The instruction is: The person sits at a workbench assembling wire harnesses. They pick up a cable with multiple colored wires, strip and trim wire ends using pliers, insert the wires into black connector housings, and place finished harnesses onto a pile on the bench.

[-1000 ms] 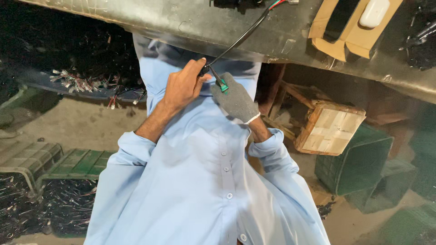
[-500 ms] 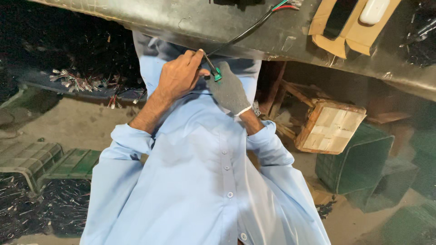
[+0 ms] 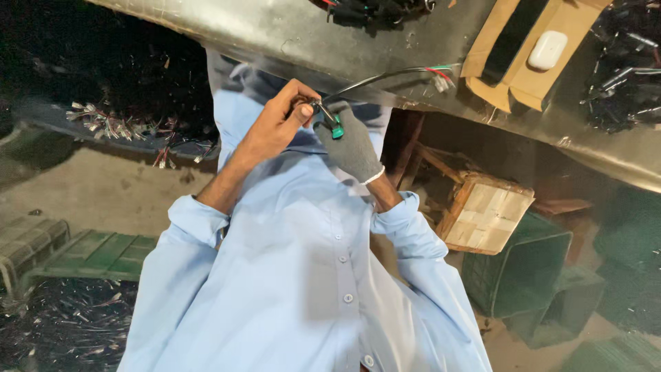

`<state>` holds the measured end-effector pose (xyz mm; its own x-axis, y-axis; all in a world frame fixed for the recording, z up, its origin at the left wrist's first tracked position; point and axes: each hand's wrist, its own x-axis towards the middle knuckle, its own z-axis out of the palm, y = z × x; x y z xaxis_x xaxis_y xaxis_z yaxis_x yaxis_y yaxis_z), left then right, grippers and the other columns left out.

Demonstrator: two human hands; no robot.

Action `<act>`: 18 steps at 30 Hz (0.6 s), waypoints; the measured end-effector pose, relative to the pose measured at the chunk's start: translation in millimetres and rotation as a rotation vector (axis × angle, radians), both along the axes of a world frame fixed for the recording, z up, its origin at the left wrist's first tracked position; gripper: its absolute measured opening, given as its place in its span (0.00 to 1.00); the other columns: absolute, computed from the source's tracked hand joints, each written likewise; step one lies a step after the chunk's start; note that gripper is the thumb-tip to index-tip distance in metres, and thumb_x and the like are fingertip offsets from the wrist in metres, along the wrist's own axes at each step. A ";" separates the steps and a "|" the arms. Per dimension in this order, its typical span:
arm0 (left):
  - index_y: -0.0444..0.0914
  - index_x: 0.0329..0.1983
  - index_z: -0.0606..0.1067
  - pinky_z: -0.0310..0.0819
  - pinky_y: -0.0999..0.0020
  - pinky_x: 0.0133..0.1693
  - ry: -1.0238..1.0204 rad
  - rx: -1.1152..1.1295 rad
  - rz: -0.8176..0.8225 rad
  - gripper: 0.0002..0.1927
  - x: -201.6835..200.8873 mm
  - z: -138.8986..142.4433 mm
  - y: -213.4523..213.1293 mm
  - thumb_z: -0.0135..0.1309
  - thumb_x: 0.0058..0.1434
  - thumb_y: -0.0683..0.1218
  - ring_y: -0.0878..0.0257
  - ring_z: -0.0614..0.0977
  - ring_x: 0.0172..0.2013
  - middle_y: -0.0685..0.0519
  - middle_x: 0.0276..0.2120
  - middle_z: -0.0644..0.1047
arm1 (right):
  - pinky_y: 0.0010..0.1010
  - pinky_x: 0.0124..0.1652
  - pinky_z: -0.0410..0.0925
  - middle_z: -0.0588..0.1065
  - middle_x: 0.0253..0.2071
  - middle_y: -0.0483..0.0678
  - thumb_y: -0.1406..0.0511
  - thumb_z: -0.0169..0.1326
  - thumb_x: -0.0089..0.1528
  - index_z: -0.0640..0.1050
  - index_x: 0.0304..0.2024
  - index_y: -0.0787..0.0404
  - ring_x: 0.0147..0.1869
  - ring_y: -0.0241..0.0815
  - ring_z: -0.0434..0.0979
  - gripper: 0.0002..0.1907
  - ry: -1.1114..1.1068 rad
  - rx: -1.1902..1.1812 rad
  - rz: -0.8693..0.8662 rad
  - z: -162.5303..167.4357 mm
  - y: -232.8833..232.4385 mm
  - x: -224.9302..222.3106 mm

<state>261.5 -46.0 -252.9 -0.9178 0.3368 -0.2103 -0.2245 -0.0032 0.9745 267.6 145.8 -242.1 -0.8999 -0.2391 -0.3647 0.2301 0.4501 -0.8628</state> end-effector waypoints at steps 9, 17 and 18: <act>0.30 0.73 0.50 0.60 0.59 0.60 0.396 -0.647 0.691 0.37 24.5 -15.7 -67.7 0.56 0.76 0.53 0.51 0.66 0.58 0.37 0.61 0.62 | 0.43 0.60 0.63 0.75 0.49 0.50 0.66 0.65 0.56 0.76 0.51 0.54 0.57 0.54 0.75 0.21 0.695 0.522 0.014 24.4 46.4 -54.3; 0.35 0.67 0.66 0.54 0.48 0.68 0.671 -0.891 0.636 0.24 -52.9 37.6 -56.2 0.60 0.75 0.48 0.45 0.64 0.65 0.39 0.62 0.67 | 0.51 0.62 0.60 0.72 0.54 0.51 0.53 0.71 0.56 0.78 0.50 0.55 0.62 0.56 0.69 0.25 0.886 0.619 -0.088 14.0 56.5 -85.8; 0.37 0.65 0.69 0.56 0.49 0.67 0.741 -0.825 0.563 0.19 -72.2 45.2 -49.2 0.59 0.76 0.47 0.46 0.66 0.64 0.42 0.60 0.69 | 0.51 0.63 0.60 0.72 0.54 0.51 0.53 0.71 0.56 0.78 0.50 0.55 0.62 0.56 0.69 0.26 0.891 0.618 -0.101 12.3 56.3 -84.9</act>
